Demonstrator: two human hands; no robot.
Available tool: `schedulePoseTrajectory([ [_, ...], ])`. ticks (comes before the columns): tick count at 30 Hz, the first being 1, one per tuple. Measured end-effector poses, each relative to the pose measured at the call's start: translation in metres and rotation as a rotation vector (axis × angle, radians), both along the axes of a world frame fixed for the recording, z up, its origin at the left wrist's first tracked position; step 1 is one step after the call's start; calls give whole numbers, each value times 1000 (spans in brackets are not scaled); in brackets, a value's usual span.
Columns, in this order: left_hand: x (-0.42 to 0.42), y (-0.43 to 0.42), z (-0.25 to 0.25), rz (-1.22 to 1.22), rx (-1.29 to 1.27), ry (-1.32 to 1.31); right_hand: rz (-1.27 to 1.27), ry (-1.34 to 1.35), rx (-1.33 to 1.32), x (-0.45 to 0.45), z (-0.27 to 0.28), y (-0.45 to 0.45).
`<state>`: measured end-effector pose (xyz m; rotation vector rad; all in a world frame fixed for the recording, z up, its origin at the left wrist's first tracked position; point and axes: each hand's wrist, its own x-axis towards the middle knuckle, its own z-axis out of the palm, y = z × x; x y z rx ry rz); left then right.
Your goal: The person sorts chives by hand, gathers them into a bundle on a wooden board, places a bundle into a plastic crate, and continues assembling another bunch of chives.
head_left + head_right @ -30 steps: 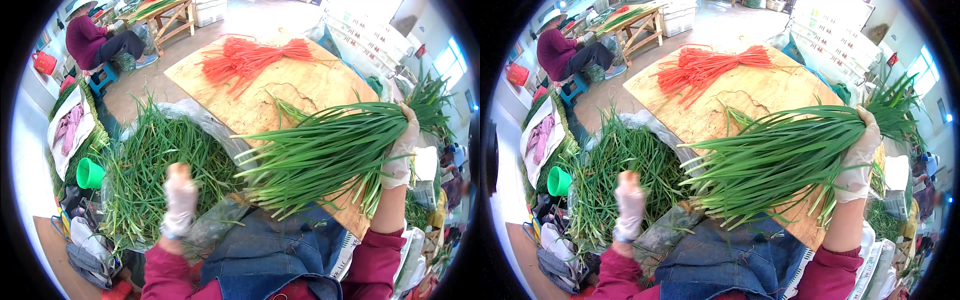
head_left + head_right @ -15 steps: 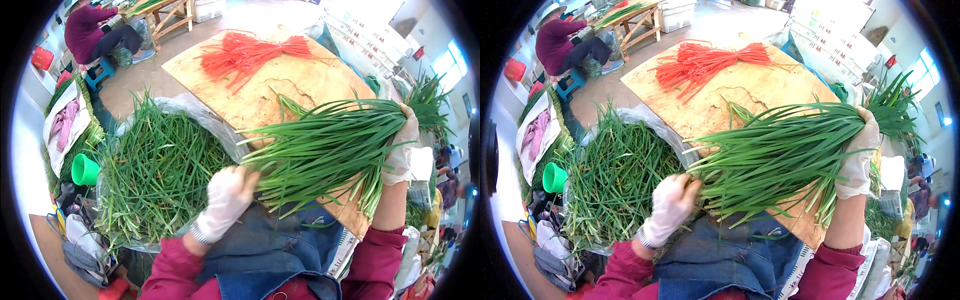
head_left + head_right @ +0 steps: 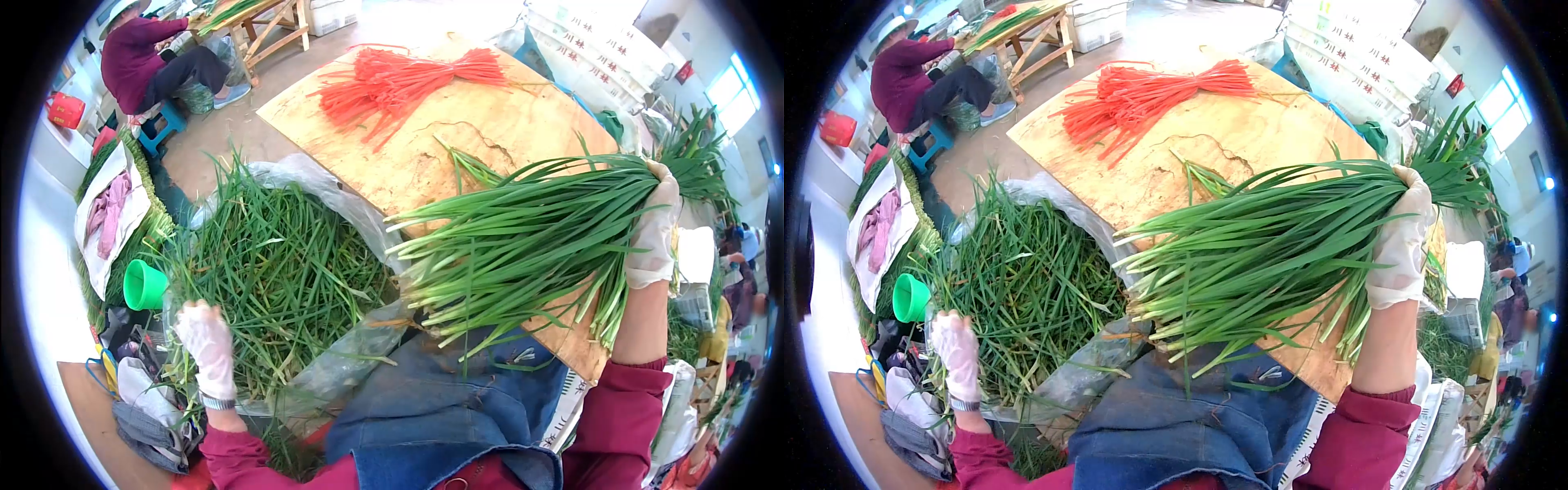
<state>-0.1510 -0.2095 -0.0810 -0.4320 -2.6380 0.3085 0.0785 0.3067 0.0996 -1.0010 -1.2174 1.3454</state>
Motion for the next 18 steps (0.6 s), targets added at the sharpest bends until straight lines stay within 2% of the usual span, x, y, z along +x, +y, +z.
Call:
schedulePoseTrajectory([
  [2,28,49,22,-468,425,-48,-2,2,-14,-2,3,-7],
  [3,45,81,23,-612,623,-188,97,34,9,-1,7,-20],
  [4,60,116,25,-755,824,-324,75,4,60,-3,9,-28],
  [5,71,146,42,-923,699,-359,51,-23,113,-5,12,-33],
  [6,83,171,39,-755,853,-643,21,-48,164,-5,14,-36],
  [8,92,214,48,-761,770,-728,48,-61,107,5,13,-24],
  [10,98,244,35,-678,742,-752,38,-69,20,6,14,-14],
  [11,96,243,31,-724,819,-724,50,-93,91,8,13,-14],
  [14,85,215,17,-753,979,-854,102,-77,218,10,9,-26],
  [16,60,166,4,-774,1018,-370,155,17,181,10,7,-32],
  [17,52,133,17,-490,827,-333,177,44,155,11,5,-31],
  [18,38,101,10,-373,694,-183,192,33,120,14,2,-22],
])
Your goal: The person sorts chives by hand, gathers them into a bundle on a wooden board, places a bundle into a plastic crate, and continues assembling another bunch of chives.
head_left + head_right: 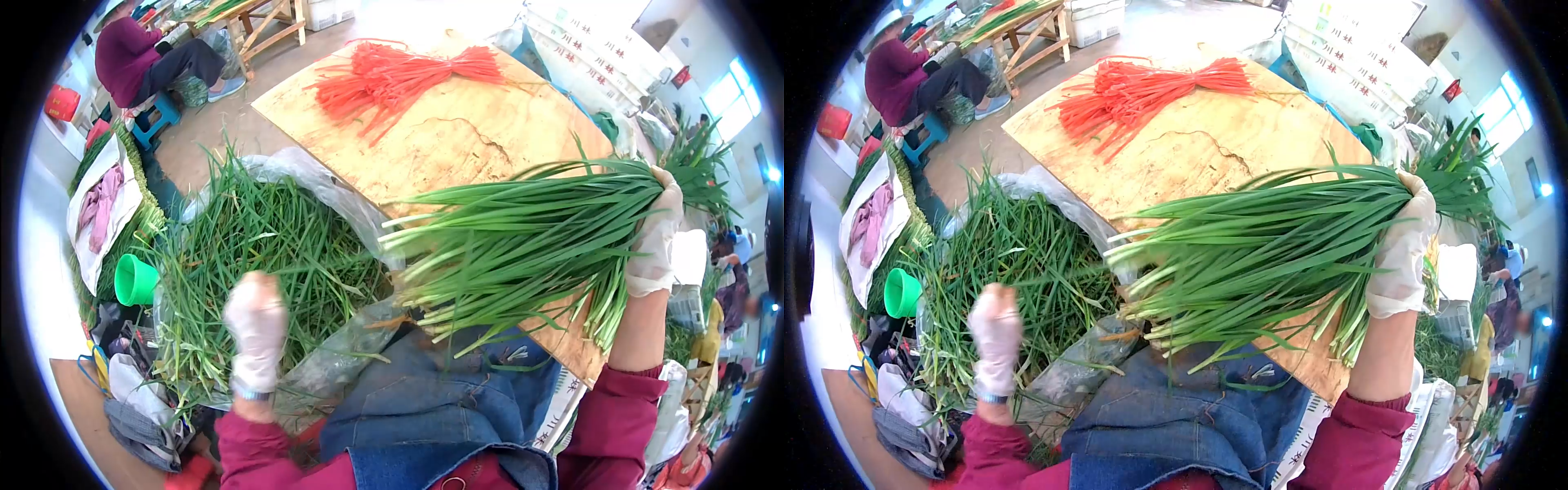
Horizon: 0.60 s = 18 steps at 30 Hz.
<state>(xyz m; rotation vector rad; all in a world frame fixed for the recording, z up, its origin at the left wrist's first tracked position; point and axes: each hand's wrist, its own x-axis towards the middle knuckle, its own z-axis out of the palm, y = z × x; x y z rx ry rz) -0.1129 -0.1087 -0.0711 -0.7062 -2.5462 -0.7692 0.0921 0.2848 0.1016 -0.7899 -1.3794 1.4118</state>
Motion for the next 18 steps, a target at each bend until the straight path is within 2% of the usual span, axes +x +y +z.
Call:
schedulePoseTrajectory([
  [2,-20,-54,-19,196,-518,126,-16,-32,-35,1,-3,6],
  [5,-3,-34,-18,158,-556,104,-28,-61,-9,-3,-5,-2],
  [8,31,34,17,-91,-268,177,15,-75,85,-1,-5,-9],
  [11,62,84,45,-524,95,-147,5,-143,154,2,-5,-4],
  [12,67,96,49,-610,34,-323,-10,-179,178,2,-5,-4],
  [14,67,112,24,-762,163,-218,-71,-243,174,0,-2,-4],
  [15,66,110,20,-757,203,-225,-101,-253,130,-1,-1,-1],
  [17,58,91,12,-747,280,-239,-160,-187,-125,-2,-3,27],
  [18,50,76,11,-668,331,-167,-160,-186,-136,-2,-4,27],
])
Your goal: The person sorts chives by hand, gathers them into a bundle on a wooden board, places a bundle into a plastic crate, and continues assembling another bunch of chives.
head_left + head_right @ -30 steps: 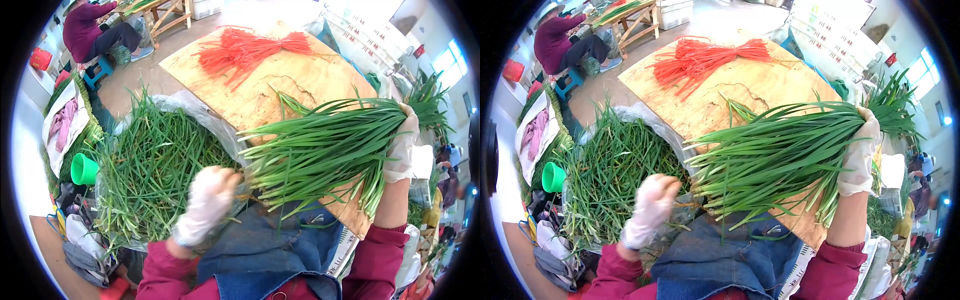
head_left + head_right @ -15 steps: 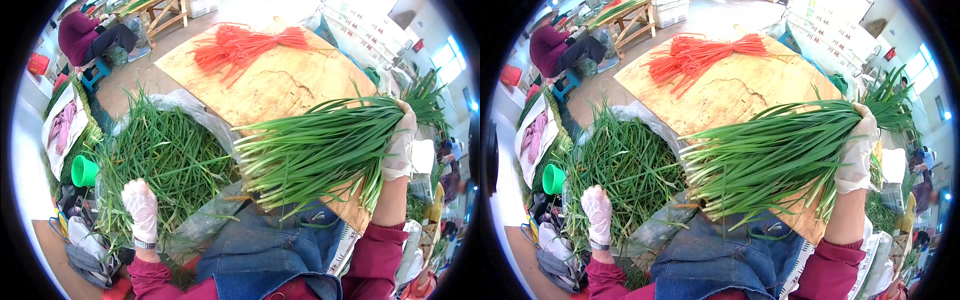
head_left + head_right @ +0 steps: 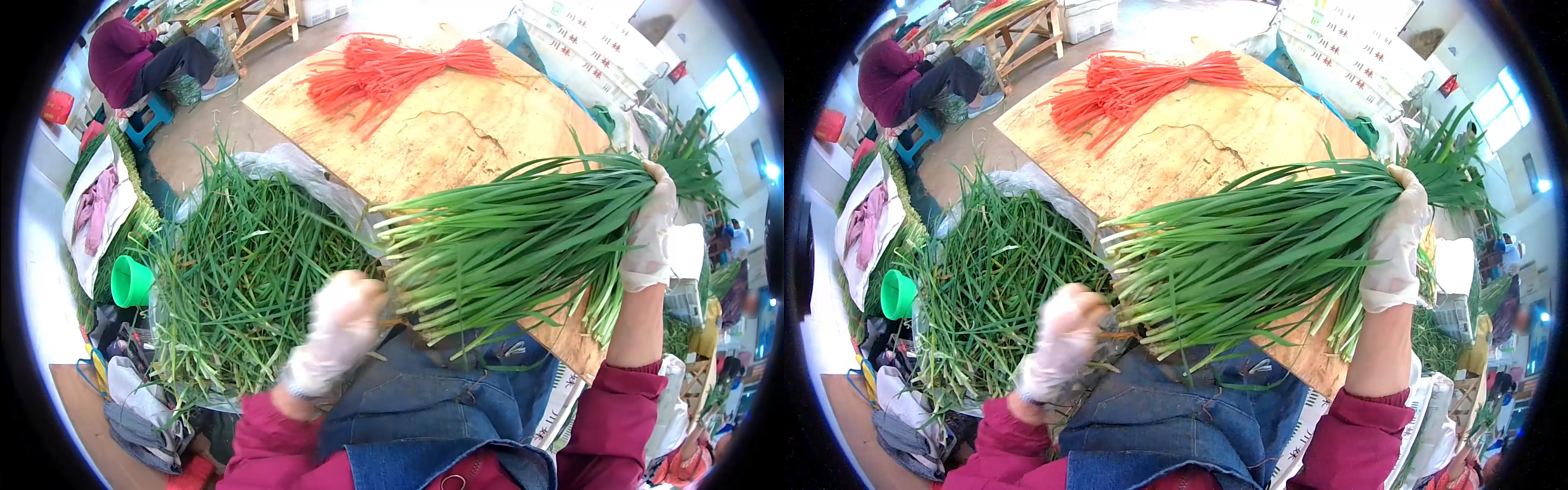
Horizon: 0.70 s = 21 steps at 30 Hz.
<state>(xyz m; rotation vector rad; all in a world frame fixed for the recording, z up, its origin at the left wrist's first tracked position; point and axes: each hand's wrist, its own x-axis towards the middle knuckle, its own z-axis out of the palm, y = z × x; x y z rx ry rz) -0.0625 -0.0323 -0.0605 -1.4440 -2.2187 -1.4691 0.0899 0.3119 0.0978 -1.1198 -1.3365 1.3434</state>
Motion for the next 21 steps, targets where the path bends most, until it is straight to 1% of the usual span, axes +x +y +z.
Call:
schedulePoseTrajectory([
  [1,-15,-26,-10,97,-19,80,-1,2,-11,1,0,-1],
  [2,-31,-55,-4,253,-177,223,-6,3,-23,2,-2,-2],
  [3,-48,-91,-11,424,-500,360,49,10,73,7,-6,-6],
  [4,-61,-120,-17,549,-820,427,103,16,168,14,-12,-13],
  [6,-58,-124,-6,642,-916,392,152,12,230,11,-16,-21],
  [8,-36,-78,9,454,-467,136,127,-24,165,6,-8,-28],
  [10,-19,-29,27,197,-303,-46,121,8,118,10,-12,-9],
  [11,-15,-5,29,165,-304,-111,107,21,72,12,-15,5],
  [12,-14,14,26,133,-306,-175,100,20,73,10,-12,-3],
  [14,-15,40,8,125,-304,-160,85,19,74,5,-7,-19],
  [15,-17,47,5,84,-318,-394,77,10,95,1,-5,-30],
  [18,-20,24,10,17,-312,-621,83,-11,110,6,-6,-32],
  [20,-35,-18,-11,93,-236,-411,65,6,85,3,-5,-36],
  [21,-42,-43,-14,273,-349,-271,44,35,72,1,-5,-38],
])
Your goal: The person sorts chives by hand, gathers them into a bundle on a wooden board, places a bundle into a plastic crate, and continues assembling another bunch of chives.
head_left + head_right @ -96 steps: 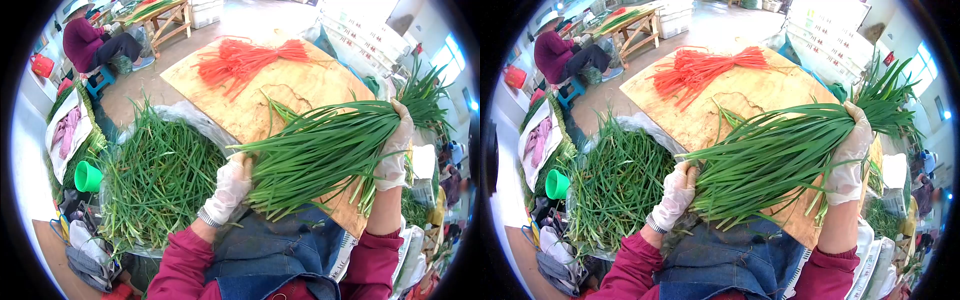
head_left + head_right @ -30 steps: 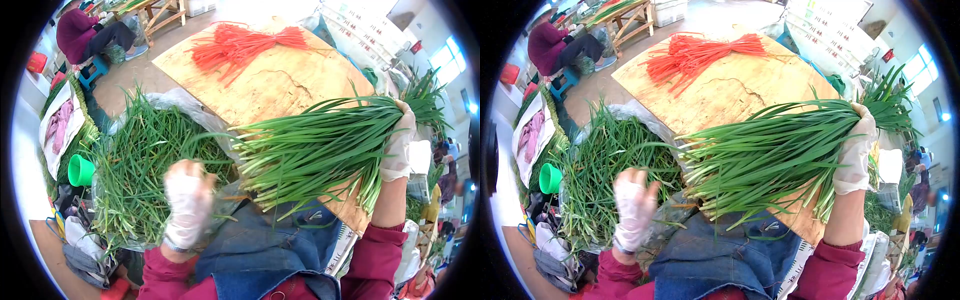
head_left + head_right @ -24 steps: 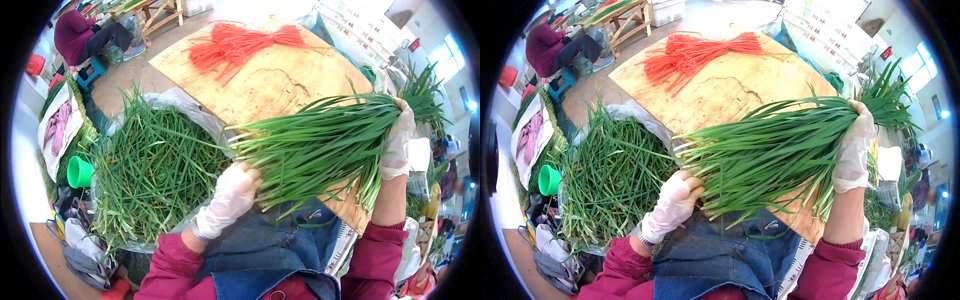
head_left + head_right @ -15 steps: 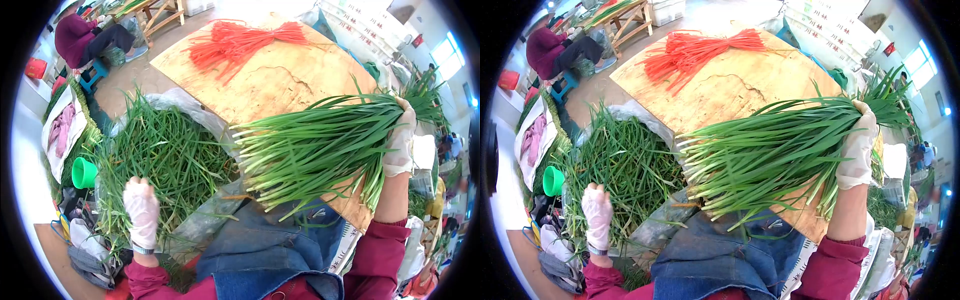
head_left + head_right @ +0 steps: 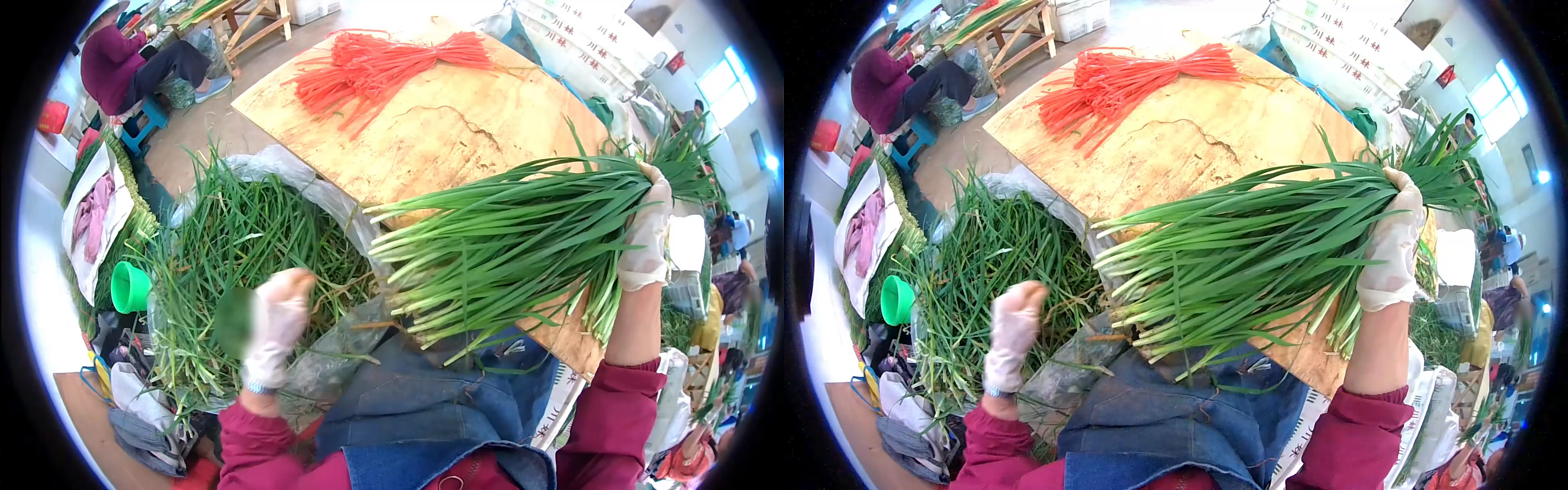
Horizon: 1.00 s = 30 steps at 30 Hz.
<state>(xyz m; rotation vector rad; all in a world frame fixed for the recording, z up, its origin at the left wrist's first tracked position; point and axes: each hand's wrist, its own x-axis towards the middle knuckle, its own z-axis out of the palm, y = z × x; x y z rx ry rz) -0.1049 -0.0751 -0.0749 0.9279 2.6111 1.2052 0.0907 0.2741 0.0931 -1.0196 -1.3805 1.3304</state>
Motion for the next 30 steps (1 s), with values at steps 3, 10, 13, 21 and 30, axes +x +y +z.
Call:
schedulePoseTrajectory([
  [3,-25,-58,6,229,-735,316,-42,93,-47,-2,-3,8],
  [10,43,64,47,-226,23,143,-8,95,-37,-1,0,10],
  [13,47,112,34,-262,121,153,-27,131,-112,3,-2,27],
  [21,18,33,27,-24,330,157,-46,145,-64,-1,0,10],
  [30,17,45,17,3,-21,180,95,145,-8,10,-8,18],
])
